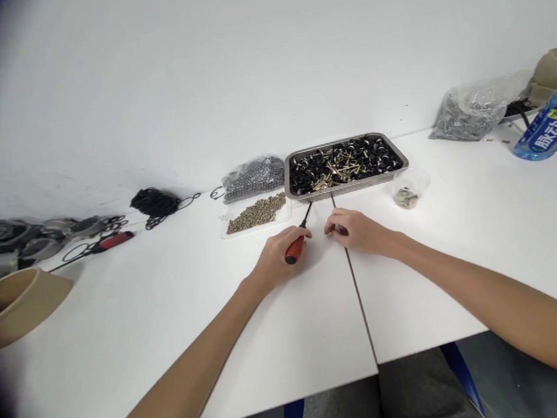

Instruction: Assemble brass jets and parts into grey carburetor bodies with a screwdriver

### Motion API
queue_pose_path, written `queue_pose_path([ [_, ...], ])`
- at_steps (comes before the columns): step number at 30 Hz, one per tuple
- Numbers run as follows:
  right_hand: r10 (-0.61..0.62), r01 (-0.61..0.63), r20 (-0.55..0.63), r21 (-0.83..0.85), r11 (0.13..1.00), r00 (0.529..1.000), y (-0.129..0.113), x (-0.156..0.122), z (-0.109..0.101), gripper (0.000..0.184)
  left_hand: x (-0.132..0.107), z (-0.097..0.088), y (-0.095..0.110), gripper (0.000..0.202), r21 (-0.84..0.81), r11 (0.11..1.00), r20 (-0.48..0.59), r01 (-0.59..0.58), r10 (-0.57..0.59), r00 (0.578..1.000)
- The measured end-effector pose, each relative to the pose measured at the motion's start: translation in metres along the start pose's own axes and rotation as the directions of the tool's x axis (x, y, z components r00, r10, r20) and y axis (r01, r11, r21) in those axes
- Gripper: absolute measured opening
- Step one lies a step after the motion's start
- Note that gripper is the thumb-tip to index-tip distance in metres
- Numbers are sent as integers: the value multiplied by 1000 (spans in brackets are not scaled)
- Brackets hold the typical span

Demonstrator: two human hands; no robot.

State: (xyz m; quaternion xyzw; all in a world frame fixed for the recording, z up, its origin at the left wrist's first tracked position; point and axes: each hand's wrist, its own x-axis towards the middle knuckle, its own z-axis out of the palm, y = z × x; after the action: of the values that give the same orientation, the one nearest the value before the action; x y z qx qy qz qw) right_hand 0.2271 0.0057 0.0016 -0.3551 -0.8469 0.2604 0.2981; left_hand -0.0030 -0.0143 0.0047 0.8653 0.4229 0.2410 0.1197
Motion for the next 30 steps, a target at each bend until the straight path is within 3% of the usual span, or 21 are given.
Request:
queue_pose_path([
  [30,22,-22,12,4,1000,1000,-2,0,-1,23,0,-1,1,26,-11,1000,-9,-4,4,1000],
])
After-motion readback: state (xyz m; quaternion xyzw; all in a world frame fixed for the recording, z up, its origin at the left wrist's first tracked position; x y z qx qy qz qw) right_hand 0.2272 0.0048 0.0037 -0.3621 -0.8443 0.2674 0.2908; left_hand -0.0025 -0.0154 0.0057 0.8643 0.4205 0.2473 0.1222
